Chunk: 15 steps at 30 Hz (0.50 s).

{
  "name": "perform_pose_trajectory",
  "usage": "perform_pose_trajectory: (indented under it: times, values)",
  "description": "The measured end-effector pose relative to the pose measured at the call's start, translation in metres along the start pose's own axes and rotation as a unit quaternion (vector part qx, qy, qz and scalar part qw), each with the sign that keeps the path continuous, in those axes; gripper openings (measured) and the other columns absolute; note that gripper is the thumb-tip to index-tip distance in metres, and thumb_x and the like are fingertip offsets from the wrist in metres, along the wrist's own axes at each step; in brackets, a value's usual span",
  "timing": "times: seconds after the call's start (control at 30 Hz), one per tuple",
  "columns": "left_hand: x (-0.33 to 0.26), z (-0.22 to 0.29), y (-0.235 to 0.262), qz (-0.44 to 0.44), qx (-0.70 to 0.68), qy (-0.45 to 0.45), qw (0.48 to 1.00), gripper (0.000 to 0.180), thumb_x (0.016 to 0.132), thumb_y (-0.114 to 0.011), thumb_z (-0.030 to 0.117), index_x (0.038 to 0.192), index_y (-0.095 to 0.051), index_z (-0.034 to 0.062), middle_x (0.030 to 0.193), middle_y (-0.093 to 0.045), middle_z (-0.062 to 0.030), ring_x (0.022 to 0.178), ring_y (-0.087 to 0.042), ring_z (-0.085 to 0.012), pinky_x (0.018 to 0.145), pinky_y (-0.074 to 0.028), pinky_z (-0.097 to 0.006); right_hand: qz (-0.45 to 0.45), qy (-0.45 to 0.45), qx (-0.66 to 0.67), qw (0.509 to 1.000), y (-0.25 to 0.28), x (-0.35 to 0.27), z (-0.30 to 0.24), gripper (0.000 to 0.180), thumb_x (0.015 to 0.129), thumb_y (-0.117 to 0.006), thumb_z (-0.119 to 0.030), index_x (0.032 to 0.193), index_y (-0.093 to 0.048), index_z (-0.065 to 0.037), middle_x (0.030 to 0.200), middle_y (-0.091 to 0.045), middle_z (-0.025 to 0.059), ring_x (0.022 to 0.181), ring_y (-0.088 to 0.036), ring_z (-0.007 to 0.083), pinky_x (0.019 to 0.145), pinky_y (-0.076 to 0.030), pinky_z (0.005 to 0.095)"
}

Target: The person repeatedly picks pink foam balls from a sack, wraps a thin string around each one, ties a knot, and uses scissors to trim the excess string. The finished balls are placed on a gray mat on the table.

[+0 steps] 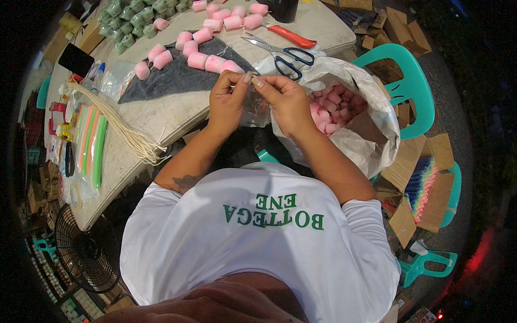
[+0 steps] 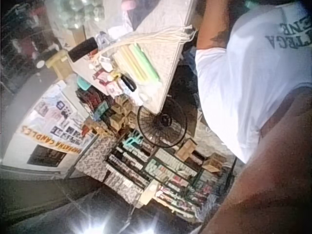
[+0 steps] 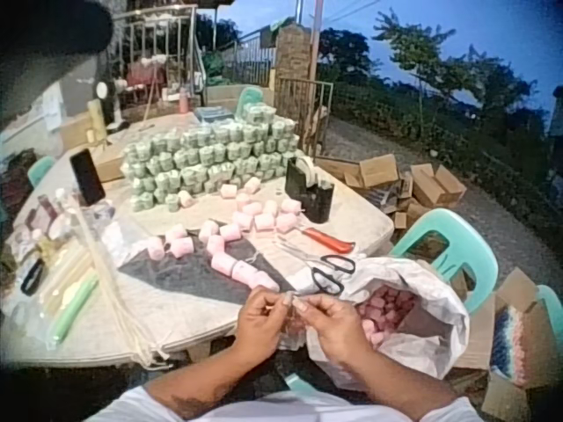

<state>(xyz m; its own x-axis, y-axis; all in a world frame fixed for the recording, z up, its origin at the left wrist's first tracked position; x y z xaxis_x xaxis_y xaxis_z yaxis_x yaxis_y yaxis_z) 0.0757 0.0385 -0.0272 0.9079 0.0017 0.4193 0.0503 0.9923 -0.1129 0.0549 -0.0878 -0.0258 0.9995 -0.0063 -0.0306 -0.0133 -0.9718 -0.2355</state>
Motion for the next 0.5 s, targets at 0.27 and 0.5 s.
perform_pose_trajectory:
  times: [0.27,0.5]
  values:
    - [0.010,0.000,0.008,-0.159,0.028,0.048,0.986,0.009,0.086,-0.058,0.011,0.086,-0.058,0.0021,0.080,-0.053,-0.0008,0.075,-0.048,-0.0076,0.067,-0.039,-0.020,0.006,0.026,-0.226,0.974,0.005,-0.003,-0.032,0.016,0.084,-0.058,-0.013,0.088,-0.061,0.003,0.075,-0.060,0.0048,0.065,-0.055,0.0091,0.057,-0.045,0.0222]
    - [0.022,0.017,0.003,-0.198,0.086,-0.077,0.974,0.010,0.082,-0.060,0.012,0.082,-0.058,0.0025,0.078,-0.054,-0.0012,0.070,-0.048,-0.0090,0.063,-0.040,-0.024,-0.167,-0.092,-0.218,0.957,-0.006,0.005,-0.014,0.019,0.084,-0.059,-0.017,0.091,-0.062,0.001,0.079,-0.062,0.0035,0.069,-0.055,0.0094,0.065,-0.044,0.0236]
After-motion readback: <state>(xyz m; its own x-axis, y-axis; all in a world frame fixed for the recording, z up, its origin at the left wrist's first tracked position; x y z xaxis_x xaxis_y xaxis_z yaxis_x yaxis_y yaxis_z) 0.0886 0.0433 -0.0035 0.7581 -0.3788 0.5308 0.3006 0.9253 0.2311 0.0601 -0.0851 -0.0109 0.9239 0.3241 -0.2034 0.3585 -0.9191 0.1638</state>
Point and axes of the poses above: each hand's wrist, its own x-axis towards the middle knuckle, its own y-axis out of the back of the hand, z = x × y, the point moved 7 cm from there along x, towards the middle knuckle
